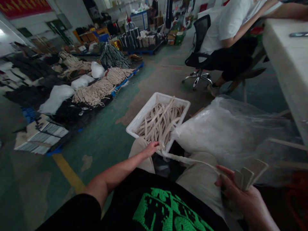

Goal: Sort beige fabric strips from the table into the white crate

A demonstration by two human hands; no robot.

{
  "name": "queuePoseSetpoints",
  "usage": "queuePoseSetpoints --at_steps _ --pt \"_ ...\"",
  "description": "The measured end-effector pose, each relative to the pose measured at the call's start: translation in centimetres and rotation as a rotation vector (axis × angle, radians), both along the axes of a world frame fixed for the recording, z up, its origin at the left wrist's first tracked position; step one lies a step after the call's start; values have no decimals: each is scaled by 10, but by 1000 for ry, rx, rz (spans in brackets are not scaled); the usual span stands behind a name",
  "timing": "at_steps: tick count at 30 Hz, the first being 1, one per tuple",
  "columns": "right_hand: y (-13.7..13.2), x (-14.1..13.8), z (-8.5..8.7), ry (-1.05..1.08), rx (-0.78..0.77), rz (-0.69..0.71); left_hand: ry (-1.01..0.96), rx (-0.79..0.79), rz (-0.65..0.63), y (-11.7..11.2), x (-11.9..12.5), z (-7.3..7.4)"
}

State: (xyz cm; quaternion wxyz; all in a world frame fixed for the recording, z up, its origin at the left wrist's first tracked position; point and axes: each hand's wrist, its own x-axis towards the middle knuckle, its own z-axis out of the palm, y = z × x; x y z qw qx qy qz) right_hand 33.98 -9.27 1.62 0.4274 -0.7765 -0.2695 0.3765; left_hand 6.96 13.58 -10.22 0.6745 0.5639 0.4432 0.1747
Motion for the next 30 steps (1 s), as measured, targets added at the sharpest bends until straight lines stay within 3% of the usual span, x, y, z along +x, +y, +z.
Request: queuePoseSetpoints --at_steps 2,3,5,8,11,13,16,18,20,22,26,30 --pt "-2 -13 -23 43 -103 170 29 -14 230 33 0 8" --pt "0 -23 -33 62 -138 274 33 -12 277 51 2 12" --pt "9 -46 -45 50 -171 474 36 2 322 87 10 21" --pt "40 -73 -48 -42 -166 696 48 54 368 140 30 37" --pt "82 -82 -41 -127 -114 753 68 128 373 192 53 53" --pt "104 -78 -39 -231 -134 761 178 290 297 220 67 59" --pt "115 -59 -43 -422 -248 695 448 512 250 242 77 52" --pt "104 -40 -53 -489 -316 582 573 504 178 237 78 34" --pt "83 -21 -68 -515 -359 420 642 402 38 216 77 8" --pt "60 -6 -85 -516 -357 241 691 285 -116 185 74 -22" --pt "31 2 -114 -483 -191 -32 801 122 -363 108 71 -77" --pt "32 0 -124 -489 -153 -67 926 80 -497 44 69 -109"
